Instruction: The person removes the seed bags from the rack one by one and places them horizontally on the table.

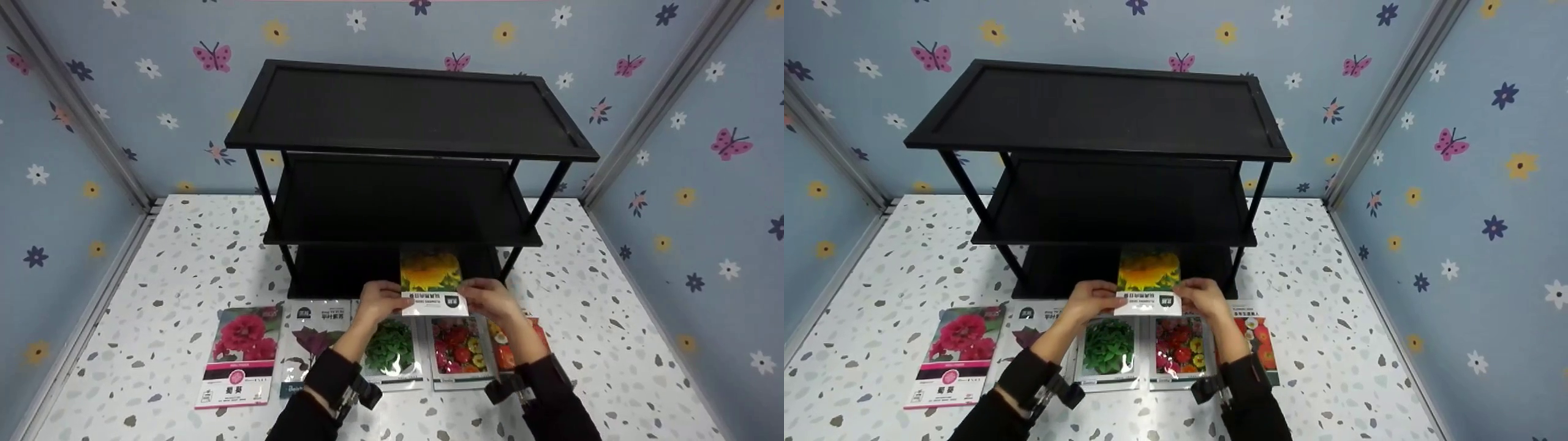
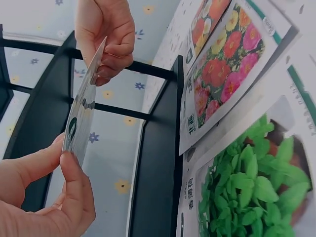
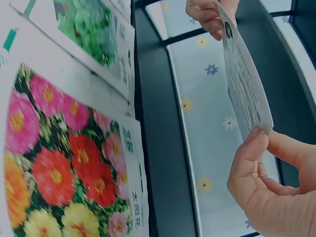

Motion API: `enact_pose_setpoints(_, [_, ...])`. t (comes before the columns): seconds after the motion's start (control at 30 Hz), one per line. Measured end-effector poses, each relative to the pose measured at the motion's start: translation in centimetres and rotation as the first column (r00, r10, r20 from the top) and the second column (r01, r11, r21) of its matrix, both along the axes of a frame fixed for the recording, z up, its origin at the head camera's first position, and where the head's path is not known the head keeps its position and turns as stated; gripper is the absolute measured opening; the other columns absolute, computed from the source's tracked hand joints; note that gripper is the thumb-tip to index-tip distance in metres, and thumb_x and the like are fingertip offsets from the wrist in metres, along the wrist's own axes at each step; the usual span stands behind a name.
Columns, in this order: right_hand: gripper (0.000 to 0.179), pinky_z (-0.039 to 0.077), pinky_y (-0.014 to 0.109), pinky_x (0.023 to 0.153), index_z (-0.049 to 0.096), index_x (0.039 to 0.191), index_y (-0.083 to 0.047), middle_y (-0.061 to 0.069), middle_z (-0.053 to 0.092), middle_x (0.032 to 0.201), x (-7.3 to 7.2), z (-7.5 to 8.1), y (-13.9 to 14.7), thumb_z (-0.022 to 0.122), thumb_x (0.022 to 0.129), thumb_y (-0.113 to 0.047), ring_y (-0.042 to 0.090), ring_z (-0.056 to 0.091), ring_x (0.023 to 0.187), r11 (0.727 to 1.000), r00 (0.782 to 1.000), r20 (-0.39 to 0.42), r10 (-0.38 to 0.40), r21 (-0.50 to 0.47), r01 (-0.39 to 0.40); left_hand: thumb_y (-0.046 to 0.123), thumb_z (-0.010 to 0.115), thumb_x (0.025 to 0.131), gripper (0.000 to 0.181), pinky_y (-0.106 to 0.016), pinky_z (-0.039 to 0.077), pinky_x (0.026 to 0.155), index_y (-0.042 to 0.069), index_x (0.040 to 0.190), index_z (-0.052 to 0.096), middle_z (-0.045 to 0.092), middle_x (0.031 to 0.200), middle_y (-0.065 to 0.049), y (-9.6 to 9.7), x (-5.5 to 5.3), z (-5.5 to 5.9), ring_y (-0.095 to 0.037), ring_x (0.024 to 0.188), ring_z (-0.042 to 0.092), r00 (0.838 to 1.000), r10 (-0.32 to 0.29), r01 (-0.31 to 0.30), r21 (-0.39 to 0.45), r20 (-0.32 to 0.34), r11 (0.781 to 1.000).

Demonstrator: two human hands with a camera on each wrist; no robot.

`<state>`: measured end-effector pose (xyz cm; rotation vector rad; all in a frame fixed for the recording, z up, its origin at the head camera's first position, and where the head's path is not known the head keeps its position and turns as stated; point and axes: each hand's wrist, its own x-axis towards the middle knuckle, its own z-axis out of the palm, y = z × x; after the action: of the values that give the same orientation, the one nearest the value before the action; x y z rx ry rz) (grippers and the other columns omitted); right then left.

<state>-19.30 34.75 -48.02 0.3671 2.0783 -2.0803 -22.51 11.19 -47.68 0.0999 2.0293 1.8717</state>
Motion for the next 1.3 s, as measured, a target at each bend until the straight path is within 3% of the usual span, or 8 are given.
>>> enact_pose_setpoints(0.43, [0.010,0.048,0.026,0.061,0.052,0.096,0.003,0.005,0.061,0.079,4.0,-1.0,-1.4,0.054,0.088,-0.002,0.013,0.057,0.066,0.985,0.997,-0.009,0.078,-0.155,-0.079,-0.005,0.070,0.073,0.036,-0.031,0.053,0.061,-0.018,0.102,0.052,0.063,0.086,-0.021,-2.0,3.4,-1.5,-0.014,0.067,0.059,0.999,-0.045,0.047,0.090,-0.026,0.995])
enact_pose_setpoints(0.67, [0.011,0.038,0.019,0.049,0.053,0.095,0.004,0.004,0.061,0.074,5.2,-1.2,-2.3,0.055,0.088,-0.004,0.009,0.051,0.058,0.986,0.999,-0.011,0.036,-0.163,-0.037,0.001,0.066,0.079,0.034,-0.026,0.052,0.056,-0.017,0.104,0.051,0.063,0.081,-0.010,-2.2,4.4,-1.8,-0.012,0.062,0.057,0.999,-0.026,0.021,0.202,0.022,0.979])
enact_pose_setpoints(0.77, [0.007,0.036,0.019,0.047,0.053,0.092,0.001,0.001,0.059,0.070,5.3,-1.3,-2.6,0.054,0.089,-0.005,0.008,0.048,0.054,0.984,1.000,-0.015,0.003,-0.176,-0.006,0.005,0.062,0.084,0.036,-0.027,0.052,0.061,-0.017,0.109,0.048,0.063,0.083,-0.007,-1.6,4.9,-1.9,-0.012,0.067,0.058,0.995,0.018,-0.050,0.332,0.098,0.942])
enact_pose_setpoints(0.9, [0.004,0.047,0.022,0.057,0.051,0.092,0.003,0.003,0.062,0.074,5.4,-1.5,-3.2,0.050,0.089,0.001,0.012,0.058,0.065,0.965,0.997,-0.041,-0.059,-0.257,0.046,0.006,0.059,0.086,0.037,-0.031,0.051,0.070,-0.016,0.113,0.047,0.063,0.082,-0.007,0.0,5.7,-2.6,-0.014,0.070,0.060,0.974,0.096,-0.187,0.493,0.205,0.849])
enact_pose_setpoints(1.07, [0.005,0.051,0.026,0.063,0.050,0.089,0.004,0.007,0.063,0.075,5.4,-2.0,-4.3,0.047,0.087,0.008,0.016,0.061,0.069,0.931,0.984,-0.063,-0.166,-0.339,0.136,0.007,0.062,0.084,0.034,-0.032,0.050,0.076,-0.012,0.110,0.051,0.061,0.089,-0.008,2.1,6.7,-4.4,-0.016,0.079,0.060,0.949,0.200,-0.308,0.574,0.246,0.758])
enact_pose_setpoints(1.13, [0.006,0.051,0.026,0.063,0.050,0.089,0.004,0.007,0.063,0.074,5.4,-2.1,-4.8,0.047,0.087,0.009,0.016,0.061,0.068,0.922,0.977,-0.062,-0.204,-0.349,0.170,0.005,0.062,0.083,0.033,-0.033,0.049,0.078,-0.012,0.109,0.050,0.059,0.091,-0.011,2.9,7.0,-4.8,-0.018,0.081,0.059,0.937,0.231,-0.343,0.575,0.261,0.743])
enact_pose_setpoints(1.23, [0.007,0.051,0.025,0.062,0.050,0.088,0.004,0.007,0.063,0.073,5.4,-2.4,-5.4,0.047,0.087,0.009,0.015,0.060,0.067,0.913,0.969,-0.065,-0.240,-0.356,0.202,0.010,0.068,0.080,0.035,-0.032,0.051,0.074,-0.008,0.107,0.052,0.060,0.093,-0.013,4.6,6.2,-8.8,-0.020,0.082,0.059,0.931,0.262,-0.365,0.604,0.255,0.708])
enact_pose_setpoints(1.3, [0.008,0.050,0.025,0.062,0.050,0.088,0.003,0.006,0.062,0.073,5.5,-2.6,-5.7,0.047,0.087,0.009,0.014,0.060,0.066,0.909,0.964,-0.069,-0.256,-0.357,0.216,0.011,0.068,0.081,0.037,-0.029,0.051,0.071,-0.008,0.108,0.051,0.059,0.093,-0.014,5.4,6.0,-10.2,-0.020,0.082,0.059,0.928,0.279,-0.373,0.613,0.247,0.696])
